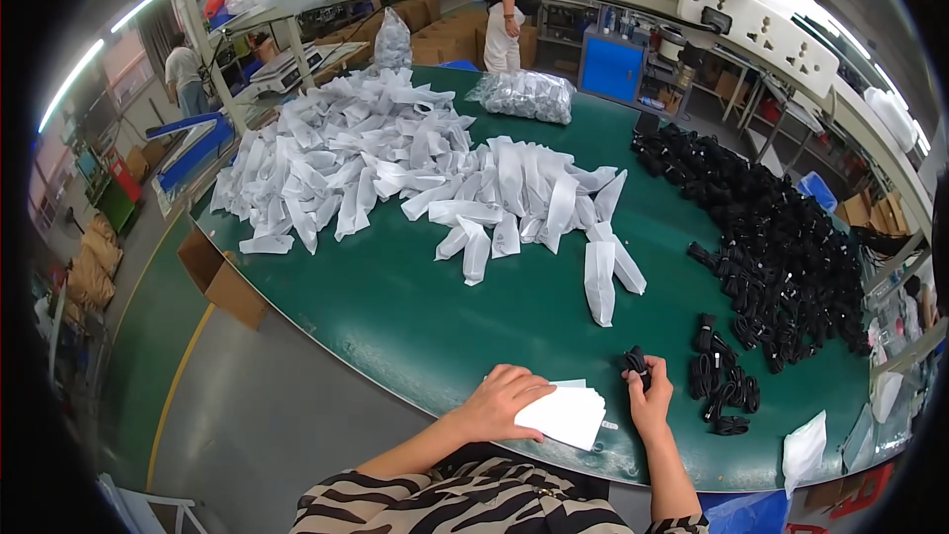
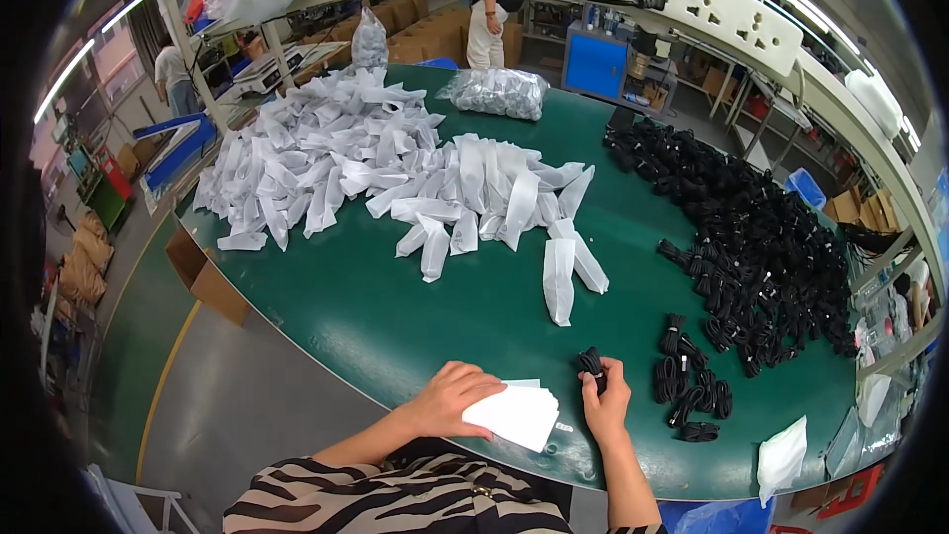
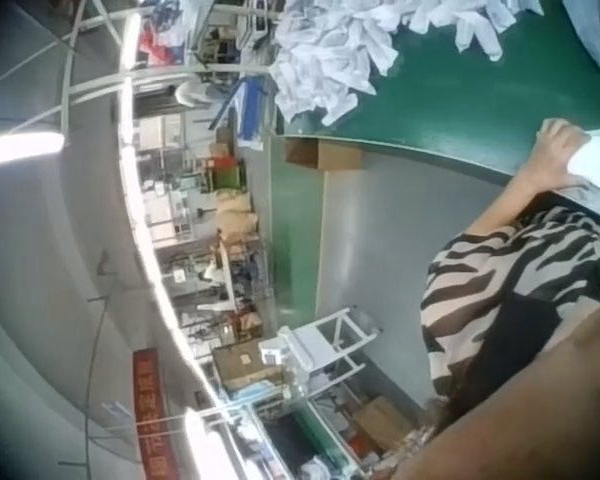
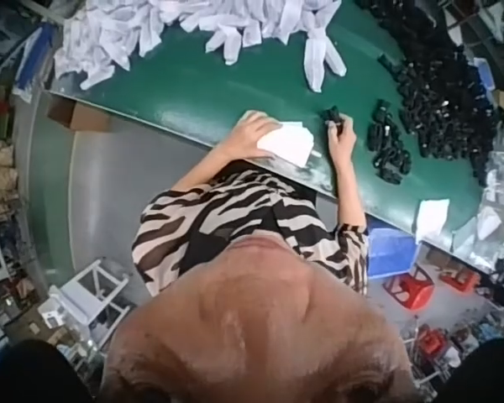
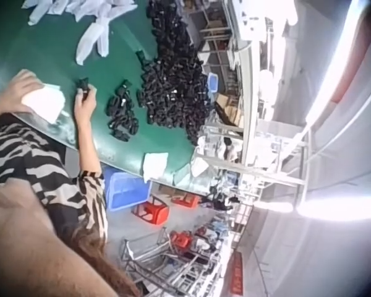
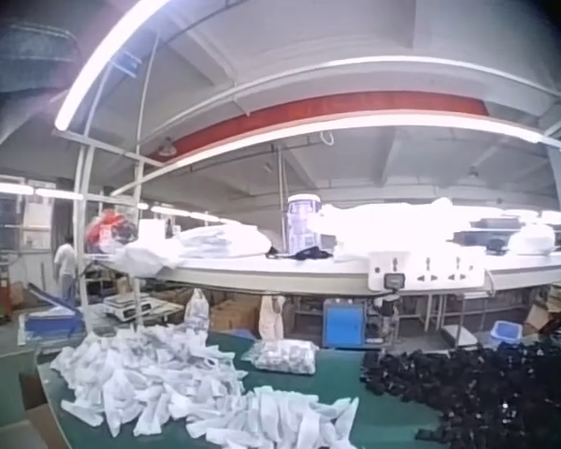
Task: Manually inserting small black industrial components into white protective paper sleeves.
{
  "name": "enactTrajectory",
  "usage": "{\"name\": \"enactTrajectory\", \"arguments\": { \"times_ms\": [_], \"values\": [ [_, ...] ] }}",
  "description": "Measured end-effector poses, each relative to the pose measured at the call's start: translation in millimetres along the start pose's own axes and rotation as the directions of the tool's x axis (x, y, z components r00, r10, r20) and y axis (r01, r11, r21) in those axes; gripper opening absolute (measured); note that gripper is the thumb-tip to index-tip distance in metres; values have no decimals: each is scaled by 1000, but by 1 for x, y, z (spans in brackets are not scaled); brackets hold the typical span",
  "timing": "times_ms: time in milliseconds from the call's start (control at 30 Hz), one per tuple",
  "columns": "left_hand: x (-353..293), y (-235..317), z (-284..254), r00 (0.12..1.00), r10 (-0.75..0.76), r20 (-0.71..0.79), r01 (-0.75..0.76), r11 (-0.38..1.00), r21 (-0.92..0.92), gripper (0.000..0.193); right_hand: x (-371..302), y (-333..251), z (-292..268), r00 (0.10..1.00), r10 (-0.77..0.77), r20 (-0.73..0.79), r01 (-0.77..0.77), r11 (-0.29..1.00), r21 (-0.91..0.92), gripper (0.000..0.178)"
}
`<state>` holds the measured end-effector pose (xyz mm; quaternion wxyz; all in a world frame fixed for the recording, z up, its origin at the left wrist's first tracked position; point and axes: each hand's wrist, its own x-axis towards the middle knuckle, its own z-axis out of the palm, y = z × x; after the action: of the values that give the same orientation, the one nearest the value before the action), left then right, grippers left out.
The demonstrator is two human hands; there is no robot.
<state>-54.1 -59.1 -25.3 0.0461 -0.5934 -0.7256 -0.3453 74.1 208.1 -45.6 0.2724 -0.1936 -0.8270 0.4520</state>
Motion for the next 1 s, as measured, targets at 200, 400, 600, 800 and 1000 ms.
{"name": "enactTrajectory", "arguments": {
  "times_ms": [200, 400, 600, 800, 1000],
  "values": [
    [0, 0, -2, 999, -43, 20, 45, 996, -79, 82, 3, 2, 0, 998, 58, -6, -57, 996, 62, 18],
    [3, 1, -11, 999, -25, -33, 21, 992, -123, 80, 4, 6, -1, 996, 84, 1, -84, 994, 72, 17],
    [72, -19, -73, 963, -201, -179, 195, 980, -49, 75, 7, 4, -2, 995, 100, -2, -99, 990, 103, 14],
    [250, -106, -140, 897, -364, -251, 407, 901, 149, 78, 7, 4, -3, 991, 129, 34, -132, 985, 108, 12],
    [324, -117, -160, 772, -597, -218, 619, 784, 45, 82, 8, 8, -2, 993, 116, -17, -112, 981, 155, 14]
  ]
}}
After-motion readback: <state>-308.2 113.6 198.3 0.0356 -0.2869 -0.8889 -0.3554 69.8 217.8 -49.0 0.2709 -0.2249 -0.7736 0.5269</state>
